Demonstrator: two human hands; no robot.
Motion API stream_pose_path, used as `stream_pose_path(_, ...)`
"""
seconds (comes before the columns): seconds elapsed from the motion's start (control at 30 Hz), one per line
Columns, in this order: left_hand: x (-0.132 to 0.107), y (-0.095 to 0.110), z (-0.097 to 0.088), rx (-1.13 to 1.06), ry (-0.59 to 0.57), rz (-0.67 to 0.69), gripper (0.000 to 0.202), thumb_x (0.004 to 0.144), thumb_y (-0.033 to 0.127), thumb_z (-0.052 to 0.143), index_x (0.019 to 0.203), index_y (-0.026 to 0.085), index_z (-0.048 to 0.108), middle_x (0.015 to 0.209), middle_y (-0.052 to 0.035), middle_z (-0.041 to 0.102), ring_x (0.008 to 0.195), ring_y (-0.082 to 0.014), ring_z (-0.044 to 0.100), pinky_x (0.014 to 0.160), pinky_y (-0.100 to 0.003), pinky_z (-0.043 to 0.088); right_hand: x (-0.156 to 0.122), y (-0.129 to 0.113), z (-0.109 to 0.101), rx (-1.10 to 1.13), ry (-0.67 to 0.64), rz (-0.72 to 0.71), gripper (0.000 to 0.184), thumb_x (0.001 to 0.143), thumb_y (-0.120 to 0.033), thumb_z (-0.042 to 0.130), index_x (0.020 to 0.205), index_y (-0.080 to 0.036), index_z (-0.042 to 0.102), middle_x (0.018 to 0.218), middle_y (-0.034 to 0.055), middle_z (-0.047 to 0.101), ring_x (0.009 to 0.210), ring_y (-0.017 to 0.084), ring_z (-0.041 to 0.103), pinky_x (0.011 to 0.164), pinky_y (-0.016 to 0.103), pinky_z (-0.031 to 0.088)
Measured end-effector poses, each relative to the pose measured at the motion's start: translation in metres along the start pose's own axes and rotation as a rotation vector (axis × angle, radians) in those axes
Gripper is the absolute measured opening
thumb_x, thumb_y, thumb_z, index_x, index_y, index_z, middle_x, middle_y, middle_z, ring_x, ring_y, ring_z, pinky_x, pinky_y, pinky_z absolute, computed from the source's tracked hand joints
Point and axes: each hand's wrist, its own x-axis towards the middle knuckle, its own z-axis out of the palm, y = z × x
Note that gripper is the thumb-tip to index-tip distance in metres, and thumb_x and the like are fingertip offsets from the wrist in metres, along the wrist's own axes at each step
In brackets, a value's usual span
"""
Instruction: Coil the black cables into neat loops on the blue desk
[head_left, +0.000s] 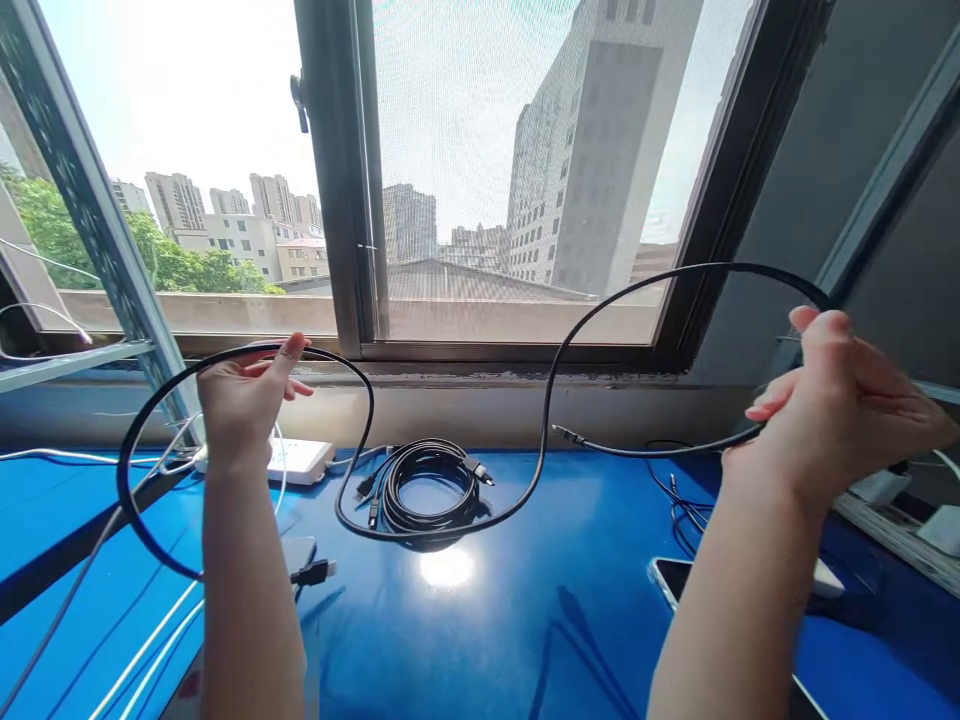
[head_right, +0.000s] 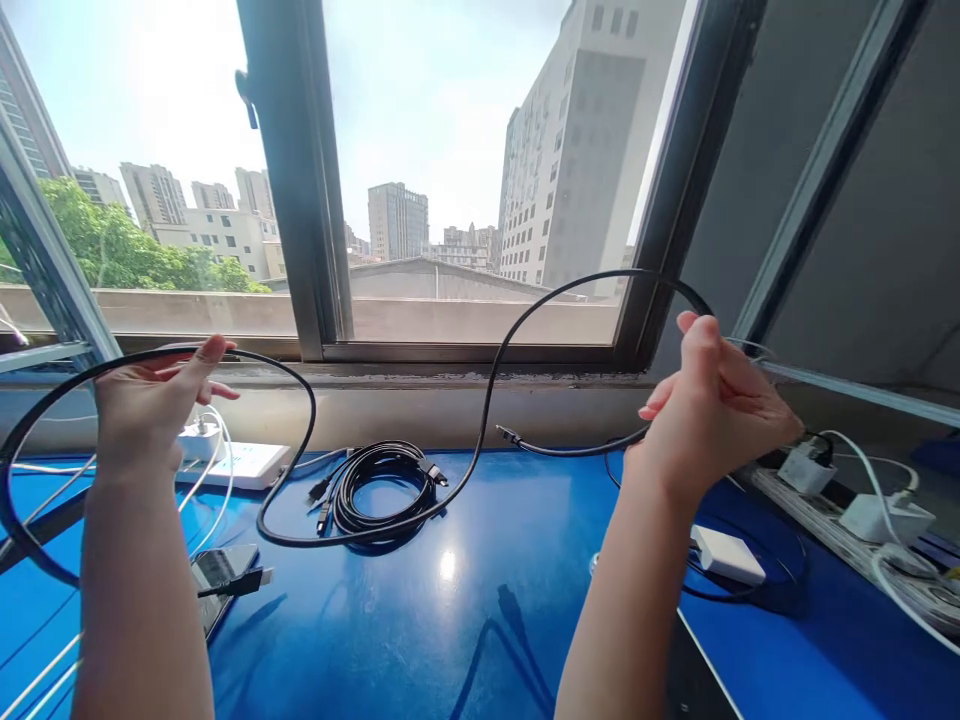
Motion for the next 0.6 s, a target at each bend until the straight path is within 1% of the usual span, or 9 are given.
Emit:
stream_pose_path(0.1,-0.003,0.005,-0.001,0.046,-0.168,0.055,0.032,0.067,0.056,0.066,0.052,0.031,0.054,0.051,-0.0008,0.053,0.064,-0.0263,0.061,0.090,-0.051,0.045,-0.005,-0.005,0.002,0.030,0.006,-0.030,0.025,0.053,-0.019,0.056,0.030,-0.021,0.046,0.052,0.0012,0.063,0.028,0.004,0.035,0.033,0.024,0.014)
stream_pose_path(0.2,-0.009,0.012,0.001,0.135,-0.363,0.112,0.045,0.070,0.066,0.057,0.044,0.029,0.052,0.067,-0.0066,0.064,0.085,-0.0307,0.063,0.097,-0.052,0.040,-0.013,-0.009,0.003,0.004,-0.139,0.012,0.019,0.055,-0.023,0.060,0.036,-0.021,0.054,0.042,-0.0029,0.056,0.026,0.004,0.030,0.032,0.024,0.016)
stream_pose_path(0.27,-0.014,0.017,0.004,0.174,-0.449,0.129,0.052,0.071,0.070,0.051,0.041,0.027,0.052,0.074,-0.0079,0.068,0.089,-0.0318,0.062,0.097,-0.052,0.039,-0.022,-0.011,0.005,-0.020,-0.233,0.063,0.011,0.055,-0.027,0.063,0.047,-0.020,0.064,0.034,-0.0059,0.048,0.025,0.006,0.026,0.032,0.025,0.017)
stream_pose_path(0.33,-0.020,0.020,0.009,0.176,-0.519,0.153,0.056,0.075,0.070,0.045,0.040,0.026,0.053,0.073,-0.0075,0.068,0.085,-0.0301,0.062,0.095,-0.050,0.041,-0.030,-0.012,0.008,-0.036,-0.289,0.103,0.012,0.056,-0.029,0.065,0.058,-0.019,0.070,0.031,-0.0070,0.044,0.026,0.007,0.027,0.032,0.025,0.017)
stream_pose_path(0.37,-0.023,0.022,0.011,0.168,-0.562,0.169,0.057,0.077,0.069,0.043,0.041,0.026,0.054,0.070,-0.0074,0.066,0.082,-0.0288,0.061,0.093,-0.048,0.042,-0.034,-0.013,0.010,-0.039,-0.301,0.120,0.012,0.057,-0.029,0.066,0.060,-0.019,0.071,0.031,-0.0071,0.043,0.027,0.008,0.028,0.033,0.025,0.018)
stream_pose_path(0.43,-0.029,0.024,0.014,0.139,-0.658,0.194,0.059,0.078,0.070,0.040,0.045,0.025,0.060,0.061,-0.0069,0.061,0.073,-0.0263,0.060,0.084,-0.044,0.047,-0.040,-0.015,0.014,-0.044,-0.288,0.150,0.008,0.056,-0.028,0.066,0.054,-0.021,0.068,0.033,-0.0056,0.044,0.028,0.008,0.030,0.034,0.026,0.019)
stream_pose_path(0.5,-0.034,0.026,0.015,0.108,-0.775,0.202,0.059,0.078,0.071,0.039,0.051,0.025,0.065,0.054,-0.0060,0.056,0.064,-0.0244,0.058,0.070,-0.040,0.049,-0.041,-0.015,0.016,-0.052,-0.216,0.169,0.013,0.055,-0.025,0.065,0.043,-0.024,0.061,0.042,-0.0012,0.054,0.030,0.007,0.031,0.035,0.028,0.021)
stream_pose_path(0.57,-0.037,0.028,0.014,0.078,-0.898,0.222,0.057,0.079,0.069,0.040,0.059,0.024,0.069,0.056,-0.0052,0.057,0.061,-0.0223,0.056,0.060,-0.035,0.046,-0.033,-0.010,0.014,-0.079,-0.133,0.178,0.020,0.054,-0.022,0.061,0.035,-0.026,0.054,0.058,0.0025,0.065,0.031,0.006,0.030,0.036,0.029,0.022)
stream_pose_path(0.6,-0.039,0.028,0.014,0.067,-0.952,0.232,0.054,0.080,0.066,0.042,0.061,0.024,0.069,0.057,-0.0045,0.058,0.060,-0.0209,0.056,0.057,-0.033,0.044,-0.025,-0.003,0.011,-0.108,-0.128,0.167,0.020,0.054,-0.021,0.058,0.034,-0.027,0.054,0.062,0.0028,0.067,0.032,0.005,0.029,0.037,0.030,0.022)
